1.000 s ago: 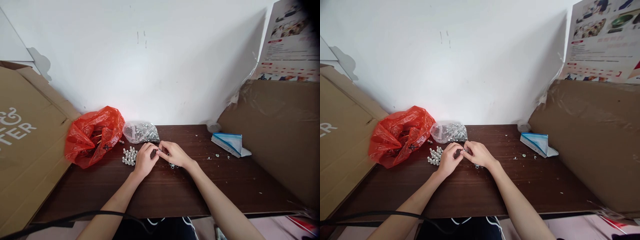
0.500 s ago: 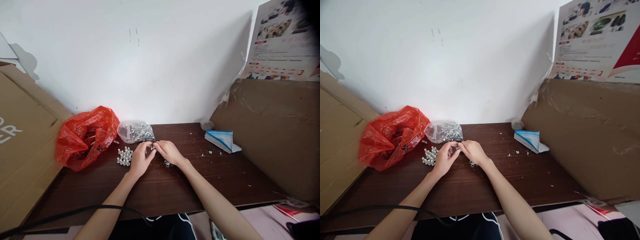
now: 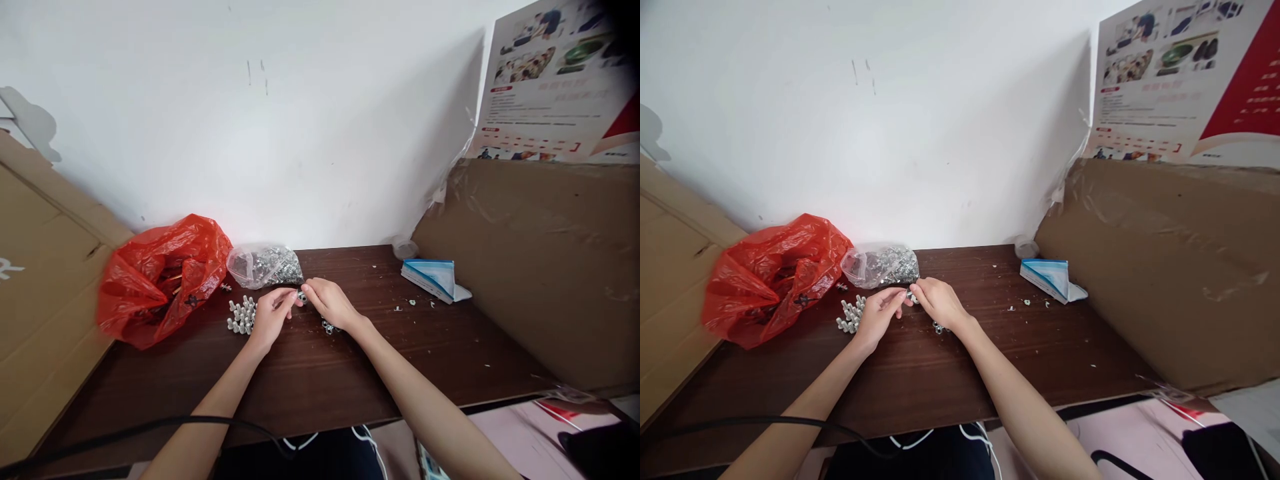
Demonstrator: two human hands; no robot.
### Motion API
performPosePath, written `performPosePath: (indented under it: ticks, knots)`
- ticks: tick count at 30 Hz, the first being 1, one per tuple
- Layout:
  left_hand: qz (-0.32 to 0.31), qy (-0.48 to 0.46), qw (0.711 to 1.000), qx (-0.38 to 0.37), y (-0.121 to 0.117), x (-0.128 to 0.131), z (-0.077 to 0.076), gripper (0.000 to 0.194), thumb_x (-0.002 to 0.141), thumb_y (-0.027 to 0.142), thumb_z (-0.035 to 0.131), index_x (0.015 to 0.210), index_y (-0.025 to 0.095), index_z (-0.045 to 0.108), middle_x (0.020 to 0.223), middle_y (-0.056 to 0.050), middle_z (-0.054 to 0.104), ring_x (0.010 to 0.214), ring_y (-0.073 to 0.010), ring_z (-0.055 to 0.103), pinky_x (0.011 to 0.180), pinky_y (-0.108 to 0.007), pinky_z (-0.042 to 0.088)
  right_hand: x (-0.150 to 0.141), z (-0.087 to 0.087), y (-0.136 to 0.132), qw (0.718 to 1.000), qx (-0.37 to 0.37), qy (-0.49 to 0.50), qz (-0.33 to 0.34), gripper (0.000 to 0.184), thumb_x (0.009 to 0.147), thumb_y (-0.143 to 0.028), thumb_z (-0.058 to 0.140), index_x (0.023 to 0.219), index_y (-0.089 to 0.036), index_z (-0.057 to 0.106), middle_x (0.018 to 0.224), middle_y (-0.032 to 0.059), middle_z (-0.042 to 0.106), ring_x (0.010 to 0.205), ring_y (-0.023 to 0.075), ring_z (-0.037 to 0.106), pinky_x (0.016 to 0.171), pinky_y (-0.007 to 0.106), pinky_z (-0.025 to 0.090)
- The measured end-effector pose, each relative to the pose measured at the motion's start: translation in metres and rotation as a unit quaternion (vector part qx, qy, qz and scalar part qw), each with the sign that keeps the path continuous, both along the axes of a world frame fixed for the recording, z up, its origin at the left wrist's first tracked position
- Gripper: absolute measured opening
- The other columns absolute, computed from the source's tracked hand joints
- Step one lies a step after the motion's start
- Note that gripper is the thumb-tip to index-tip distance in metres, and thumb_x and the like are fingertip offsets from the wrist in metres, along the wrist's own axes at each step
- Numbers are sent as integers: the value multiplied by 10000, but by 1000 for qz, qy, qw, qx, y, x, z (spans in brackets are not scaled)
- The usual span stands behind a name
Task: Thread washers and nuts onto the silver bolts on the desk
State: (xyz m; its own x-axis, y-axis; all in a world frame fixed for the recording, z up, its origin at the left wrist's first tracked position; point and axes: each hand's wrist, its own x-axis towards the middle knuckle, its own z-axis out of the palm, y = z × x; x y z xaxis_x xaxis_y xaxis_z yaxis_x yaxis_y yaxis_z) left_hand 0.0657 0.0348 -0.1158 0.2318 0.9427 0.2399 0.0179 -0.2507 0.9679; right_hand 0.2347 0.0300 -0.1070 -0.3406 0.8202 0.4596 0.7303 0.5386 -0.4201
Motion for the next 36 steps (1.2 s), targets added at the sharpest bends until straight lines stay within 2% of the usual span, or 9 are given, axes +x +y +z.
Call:
performPosePath:
  ticks: [4, 9, 14, 18, 20, 23, 27, 31, 36]
  knots:
    - [12, -36, 999, 21, -1, 2, 1, 328, 713, 356, 705, 960, 151, 638, 855, -48, 659, 609, -107, 558, 519, -224, 482, 0, -1, 0, 1000, 10, 10, -10, 407, 1013, -372, 237, 706, -186, 430, 688, 11, 498, 627, 135, 453, 607, 251, 318]
    - [-24, -1, 1000, -1, -1, 2, -3, 299, 848, 427, 550, 836, 133, 599, 680, -27, 619, 500, -86, 511, 480, -222, 455, 0, 0, 0, 1000, 5, 11, -6, 411, 1014, -370, 229, 700, -188, 422, 678, 9, 490, 621, 136, 449, 602, 251, 315]
    - [2, -22, 999, 35, -1, 2, -3, 324, 773, 386, 655, 1002, 164, 599, 805, -27, 625, 624, -112, 570, 521, -222, 491, -1, 0, 0, 1000, 12, 7, -10, 396, 1013, -356, 256, 705, -183, 434, 691, 12, 502, 633, 134, 454, 610, 246, 317]
    - [-8, -18, 1000, -4, 0, 1, -2, 306, 812, 433, 599, 867, 133, 613, 675, -23, 626, 528, -107, 560, 506, -246, 504, -2, 1, -1, 1000, 8, 1, -11, 387, 1011, -350, 275, 703, -182, 437, 686, 9, 500, 633, 131, 455, 609, 243, 314]
    - [-12, -22, 1000, 8, 0, 1, -1, 283, 776, 409, 648, 841, 135, 622, 733, -34, 648, 586, -121, 594, 542, -255, 531, -2, 2, -1, 1000, 8, 0, -11, 386, 1011, -352, 278, 702, -183, 436, 686, 9, 502, 635, 131, 456, 609, 243, 313]
    - [8, -62, 998, 20, 1, 2, -1, 317, 735, 384, 696, 941, 155, 619, 868, -43, 646, 761, -159, 630, 620, -283, 577, -2, 2, -1, 1000, 14, 3, -15, 391, 1009, -360, 280, 695, -184, 432, 681, 9, 498, 632, 132, 451, 602, 245, 308]
    - [-7, -58, 998, -29, 1, 2, 0, 332, 770, 426, 652, 900, 122, 620, 755, -41, 629, 663, -143, 616, 599, -306, 589, -3, 3, 0, 1000, 19, 5, -16, 390, 1009, -365, 281, 696, -186, 430, 678, 5, 489, 631, 131, 445, 604, 243, 310]
    - [-8, -70, 998, 3, 1, 2, 1, 347, 727, 374, 709, 969, 144, 616, 880, -47, 629, 794, -162, 631, 662, -306, 602, -3, 3, 0, 1000, 21, 2, -16, 386, 1008, -368, 284, 701, -187, 431, 685, 4, 498, 643, 134, 451, 613, 243, 309]
    - [-28, -50, 997, -42, 1, 3, 1, 398, 735, 416, 691, 994, 128, 598, 817, -45, 644, 690, -152, 641, 623, -313, 600, -4, 2, 1, 1000, 21, 11, -5, 354, 1002, -359, 313, 723, -184, 445, 697, 3, 509, 651, 130, 456, 613, 237, 312]
